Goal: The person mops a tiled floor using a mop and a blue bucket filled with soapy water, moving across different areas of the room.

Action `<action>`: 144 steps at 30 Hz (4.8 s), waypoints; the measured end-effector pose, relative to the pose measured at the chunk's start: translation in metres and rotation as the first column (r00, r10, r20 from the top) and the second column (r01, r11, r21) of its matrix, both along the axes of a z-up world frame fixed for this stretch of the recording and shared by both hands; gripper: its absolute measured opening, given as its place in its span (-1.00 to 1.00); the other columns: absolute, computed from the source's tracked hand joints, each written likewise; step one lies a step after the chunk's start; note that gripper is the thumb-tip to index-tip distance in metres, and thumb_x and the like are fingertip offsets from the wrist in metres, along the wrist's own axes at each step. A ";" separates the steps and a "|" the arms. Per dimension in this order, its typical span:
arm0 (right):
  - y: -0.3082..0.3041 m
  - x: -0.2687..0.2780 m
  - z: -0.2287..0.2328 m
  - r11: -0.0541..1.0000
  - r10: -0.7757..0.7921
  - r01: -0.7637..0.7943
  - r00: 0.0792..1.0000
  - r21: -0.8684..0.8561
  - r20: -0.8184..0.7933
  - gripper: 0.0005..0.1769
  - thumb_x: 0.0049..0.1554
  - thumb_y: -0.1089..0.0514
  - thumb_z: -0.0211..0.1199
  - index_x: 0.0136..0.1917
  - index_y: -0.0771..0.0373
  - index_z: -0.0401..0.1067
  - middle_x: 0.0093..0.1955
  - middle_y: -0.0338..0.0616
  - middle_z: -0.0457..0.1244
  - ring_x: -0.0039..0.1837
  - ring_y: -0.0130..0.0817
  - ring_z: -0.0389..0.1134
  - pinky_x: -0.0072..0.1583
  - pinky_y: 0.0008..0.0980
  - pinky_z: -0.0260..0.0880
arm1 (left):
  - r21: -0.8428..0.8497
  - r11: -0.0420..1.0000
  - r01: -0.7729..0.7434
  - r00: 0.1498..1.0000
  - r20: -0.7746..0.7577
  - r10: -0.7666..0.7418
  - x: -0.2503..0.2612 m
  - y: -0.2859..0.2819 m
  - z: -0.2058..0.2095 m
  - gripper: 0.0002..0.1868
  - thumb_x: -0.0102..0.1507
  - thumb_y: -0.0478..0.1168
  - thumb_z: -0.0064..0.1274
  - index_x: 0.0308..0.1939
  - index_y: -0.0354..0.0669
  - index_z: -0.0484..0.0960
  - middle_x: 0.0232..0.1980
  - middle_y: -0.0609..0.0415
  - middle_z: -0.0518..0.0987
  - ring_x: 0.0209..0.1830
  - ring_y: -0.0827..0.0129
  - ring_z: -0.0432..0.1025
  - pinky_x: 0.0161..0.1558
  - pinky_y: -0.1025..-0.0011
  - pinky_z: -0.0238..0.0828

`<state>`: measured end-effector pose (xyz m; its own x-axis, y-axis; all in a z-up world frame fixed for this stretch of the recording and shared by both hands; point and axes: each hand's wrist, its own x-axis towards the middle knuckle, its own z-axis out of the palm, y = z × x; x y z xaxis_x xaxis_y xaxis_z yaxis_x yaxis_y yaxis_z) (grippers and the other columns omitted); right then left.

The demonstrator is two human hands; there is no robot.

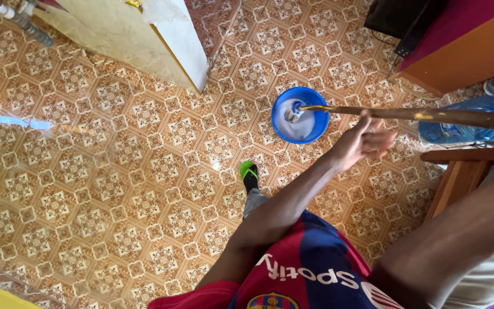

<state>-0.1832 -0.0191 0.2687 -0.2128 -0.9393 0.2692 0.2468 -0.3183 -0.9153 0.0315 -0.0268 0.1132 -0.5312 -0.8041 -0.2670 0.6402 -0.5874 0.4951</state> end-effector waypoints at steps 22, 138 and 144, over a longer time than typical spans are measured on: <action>-0.035 0.185 0.055 0.920 0.219 -0.201 0.975 -0.335 0.016 -0.62 0.44 0.01 0.29 -0.18 0.14 0.31 -0.39 -0.32 0.20 -0.29 -0.31 0.32 0.08 0.03 0.60 | -0.176 0.701 -0.691 0.689 0.130 0.713 0.150 -0.171 -0.107 -0.71 0.53 -0.17 0.11 0.06 -0.42 0.55 -0.26 0.14 0.37 -0.36 0.43 0.29 -0.16 0.37 0.54; -0.155 0.172 -0.125 0.935 0.260 -0.352 0.766 -0.046 -0.588 -0.80 0.26 0.35 0.09 -0.24 0.36 0.34 -0.27 -0.09 0.24 -0.17 -0.31 0.28 0.00 -0.35 0.33 | -0.547 0.715 0.435 0.128 0.824 0.552 0.062 -0.273 -0.212 -0.80 0.16 -0.15 0.21 -0.18 -0.04 0.59 0.06 0.14 0.55 0.28 0.22 0.38 0.24 0.14 0.33; -0.224 0.140 -0.161 0.993 0.086 -0.029 0.847 0.116 -0.525 -0.56 0.37 -0.04 0.06 -0.21 0.25 0.50 -0.17 -0.12 0.41 -0.26 -0.40 0.35 0.12 -0.19 0.41 | -0.364 0.771 0.523 -0.125 0.862 0.492 0.036 -0.361 -0.214 -0.84 0.17 -0.14 0.12 -0.16 0.18 0.63 0.08 0.32 0.57 0.37 0.36 0.31 0.40 -0.16 0.02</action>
<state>-0.0431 -0.2433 0.1075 -0.0102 -0.9732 0.2296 -0.2684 -0.2185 -0.9382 0.0676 -0.3874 -0.1008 -0.1289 -0.9891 -0.0707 -0.8048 0.0627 0.5902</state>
